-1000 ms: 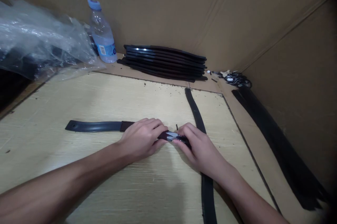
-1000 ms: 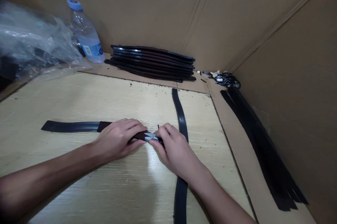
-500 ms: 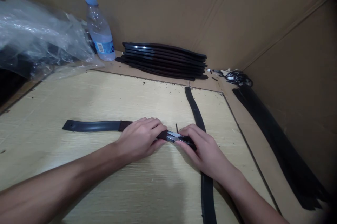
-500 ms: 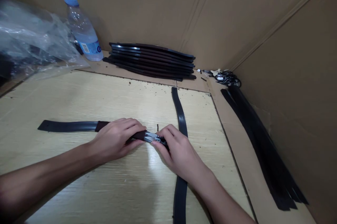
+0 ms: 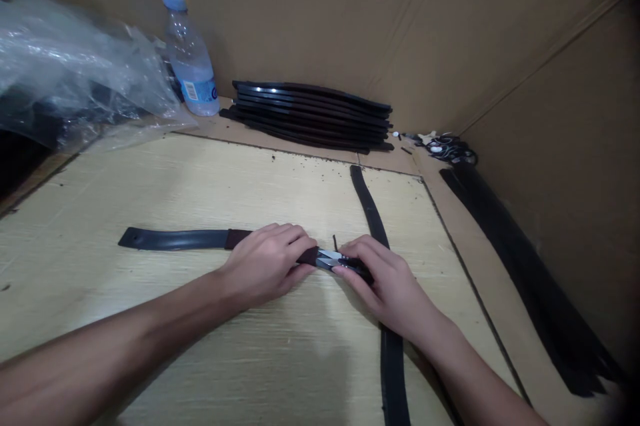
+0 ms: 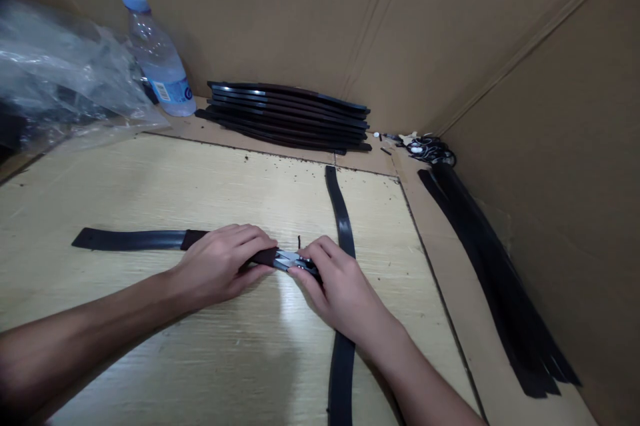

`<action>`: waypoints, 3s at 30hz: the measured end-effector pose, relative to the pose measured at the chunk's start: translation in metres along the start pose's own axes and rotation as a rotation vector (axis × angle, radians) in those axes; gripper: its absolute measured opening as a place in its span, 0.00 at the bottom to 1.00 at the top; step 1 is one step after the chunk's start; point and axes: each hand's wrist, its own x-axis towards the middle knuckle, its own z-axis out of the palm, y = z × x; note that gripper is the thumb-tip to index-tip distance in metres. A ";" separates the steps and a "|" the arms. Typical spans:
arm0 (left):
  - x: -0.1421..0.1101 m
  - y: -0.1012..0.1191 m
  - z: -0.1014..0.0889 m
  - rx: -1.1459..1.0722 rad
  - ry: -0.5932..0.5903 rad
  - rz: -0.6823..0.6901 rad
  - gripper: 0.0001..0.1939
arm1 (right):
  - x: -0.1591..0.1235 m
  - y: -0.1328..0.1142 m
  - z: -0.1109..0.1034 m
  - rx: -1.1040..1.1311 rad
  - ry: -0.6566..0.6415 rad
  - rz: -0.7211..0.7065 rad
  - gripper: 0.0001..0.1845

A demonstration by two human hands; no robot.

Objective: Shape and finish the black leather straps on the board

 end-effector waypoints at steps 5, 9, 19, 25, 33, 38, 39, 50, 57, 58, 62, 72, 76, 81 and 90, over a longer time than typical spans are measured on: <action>0.000 0.000 0.000 -0.002 0.001 -0.003 0.14 | 0.000 0.000 0.001 -0.009 0.007 0.007 0.05; 0.000 0.000 0.000 -0.009 -0.001 -0.002 0.14 | -0.001 0.000 0.001 -0.013 0.023 0.009 0.05; 0.001 0.000 0.000 -0.003 0.017 0.010 0.14 | -0.001 -0.001 -0.001 0.010 0.024 0.003 0.06; 0.000 0.000 0.000 -0.004 0.034 0.013 0.14 | -0.001 -0.001 0.000 0.013 0.034 -0.011 0.06; 0.000 0.001 0.000 -0.001 0.017 0.010 0.14 | -0.002 0.001 0.001 0.005 0.037 0.010 0.05; -0.001 0.000 0.001 -0.002 0.033 0.021 0.14 | -0.001 0.001 0.003 -0.009 0.033 0.018 0.05; -0.001 -0.001 0.001 -0.004 0.036 0.024 0.14 | -0.001 0.000 0.003 -0.012 0.031 0.016 0.05; -0.001 -0.001 0.002 0.005 0.053 0.042 0.14 | 0.000 0.000 0.003 -0.062 -0.005 -0.002 0.05; -0.001 -0.001 0.001 0.002 0.040 0.048 0.15 | 0.000 0.001 0.004 -0.059 -0.036 0.000 0.05; -0.001 -0.001 0.001 0.004 0.037 0.048 0.15 | 0.000 0.001 0.004 -0.061 -0.038 -0.001 0.05; -0.001 0.000 0.000 0.007 0.039 0.057 0.15 | 0.000 -0.002 0.003 -0.089 -0.033 -0.007 0.05; -0.002 0.000 0.001 0.018 0.040 0.063 0.16 | 0.003 -0.005 0.001 -0.134 -0.070 0.021 0.05; -0.002 0.000 0.002 0.020 0.051 0.065 0.16 | 0.004 -0.006 0.000 -0.119 -0.087 0.047 0.07; -0.002 0.000 0.002 0.037 0.055 0.075 0.15 | 0.004 -0.006 -0.001 -0.106 -0.108 0.064 0.08; -0.002 0.002 0.003 0.034 0.049 0.076 0.14 | 0.005 -0.007 -0.001 -0.121 -0.150 0.076 0.07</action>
